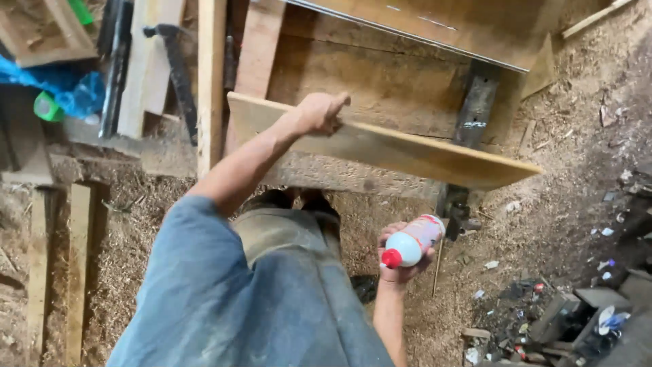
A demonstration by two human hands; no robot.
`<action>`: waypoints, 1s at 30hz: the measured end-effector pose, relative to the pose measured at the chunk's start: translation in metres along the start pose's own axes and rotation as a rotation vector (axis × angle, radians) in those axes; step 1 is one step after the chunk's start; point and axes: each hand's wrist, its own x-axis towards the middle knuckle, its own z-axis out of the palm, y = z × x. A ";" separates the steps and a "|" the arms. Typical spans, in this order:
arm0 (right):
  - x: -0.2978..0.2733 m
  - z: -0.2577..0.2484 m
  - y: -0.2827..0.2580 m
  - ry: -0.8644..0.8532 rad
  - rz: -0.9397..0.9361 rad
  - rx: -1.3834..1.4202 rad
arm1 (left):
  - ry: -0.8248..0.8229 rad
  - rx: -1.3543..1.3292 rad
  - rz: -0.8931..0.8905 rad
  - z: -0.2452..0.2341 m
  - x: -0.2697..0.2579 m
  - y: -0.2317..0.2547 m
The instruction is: Applying wood glue to the edges of multiple wooden boards in a workshop environment.
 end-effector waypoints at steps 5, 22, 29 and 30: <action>-0.060 0.092 0.012 -0.153 -0.226 -0.110 | 0.261 0.087 0.180 -0.001 -0.118 0.026; 0.064 0.227 0.117 -0.480 -0.789 -1.077 | 0.544 0.170 -0.174 -0.034 -0.146 -0.016; 0.077 0.248 0.160 -0.690 -0.644 -1.411 | 0.445 0.162 -0.221 -0.045 -0.166 -0.011; 0.082 0.247 0.162 -0.688 -0.638 -1.417 | 0.441 0.156 -0.225 -0.043 -0.167 -0.015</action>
